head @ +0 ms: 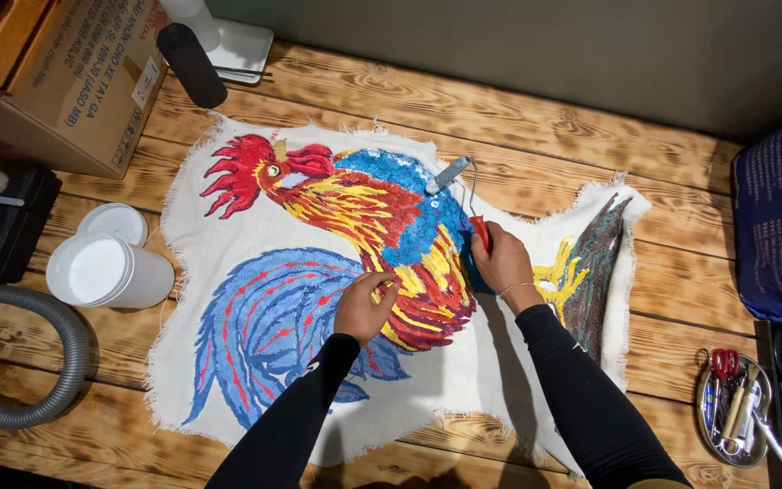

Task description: Applying white adhesive or glue to the back of a tufted rug with a rooster design using a small roller.

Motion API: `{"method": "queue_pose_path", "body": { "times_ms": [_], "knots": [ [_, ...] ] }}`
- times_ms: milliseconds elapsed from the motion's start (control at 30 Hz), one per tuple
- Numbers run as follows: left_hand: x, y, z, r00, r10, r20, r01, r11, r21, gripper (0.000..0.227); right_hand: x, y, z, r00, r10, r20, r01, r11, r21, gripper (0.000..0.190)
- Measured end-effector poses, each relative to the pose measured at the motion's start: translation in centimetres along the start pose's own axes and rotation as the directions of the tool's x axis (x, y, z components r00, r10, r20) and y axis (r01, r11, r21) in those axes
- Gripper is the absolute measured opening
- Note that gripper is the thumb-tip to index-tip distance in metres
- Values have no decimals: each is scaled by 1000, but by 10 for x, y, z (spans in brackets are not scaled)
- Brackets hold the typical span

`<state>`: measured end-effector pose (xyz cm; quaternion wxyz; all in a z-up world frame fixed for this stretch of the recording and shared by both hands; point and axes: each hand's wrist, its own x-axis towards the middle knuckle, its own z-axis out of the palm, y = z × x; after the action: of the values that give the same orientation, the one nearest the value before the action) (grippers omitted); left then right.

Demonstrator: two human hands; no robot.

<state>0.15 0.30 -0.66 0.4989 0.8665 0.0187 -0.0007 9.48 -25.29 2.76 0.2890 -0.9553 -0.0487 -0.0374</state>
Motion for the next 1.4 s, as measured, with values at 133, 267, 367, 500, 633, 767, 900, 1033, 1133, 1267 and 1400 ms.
{"method": "queue_pose_path", "body": {
  "times_ms": [133,267,367,500,633,767,900,1033,1133,1267,1400],
  "knots": [
    [0,-1,-4,998,-38,46,39,999,-9,34,-5,-4,-8,999,37,-3,-37,999,6,28],
    [0,1,-3,998,-38,57,40,999,-31,34,-16,13,-8,998,56,2,-56,998,-36,28],
    [1,-1,2,998,-12,55,14,1000,-25,33,-25,15,-15,999,51,-7,-51,998,-26,29],
    [1,11,4,992,-73,98,78,996,-50,33,-34,22,-19,997,72,6,-71,996,-60,29],
    [1,7,8,998,-27,49,28,999,-33,32,-45,28,-26,999,30,-30,-32,998,-55,29],
    [-2,4,8,999,12,29,-11,1000,-23,31,-56,35,-31,994,111,13,-110,990,-87,30],
    [-4,8,7,999,-15,42,16,999,-38,32,-66,25,-43,976,203,73,-197,977,-80,32],
    [-6,8,12,1000,15,27,-14,999,-35,31,-69,27,-40,991,128,40,-127,991,-47,32],
    [-5,11,16,997,-55,45,58,996,-71,32,-64,28,-34,992,118,44,-118,993,-12,33],
    [-6,15,16,1000,14,18,-14,1000,-20,32,-62,31,-32,995,80,66,-80,997,9,33],
    [-7,29,4,985,-141,98,143,990,-13,34,-65,44,-38,983,155,102,-152,988,-41,33]
  ]
}}
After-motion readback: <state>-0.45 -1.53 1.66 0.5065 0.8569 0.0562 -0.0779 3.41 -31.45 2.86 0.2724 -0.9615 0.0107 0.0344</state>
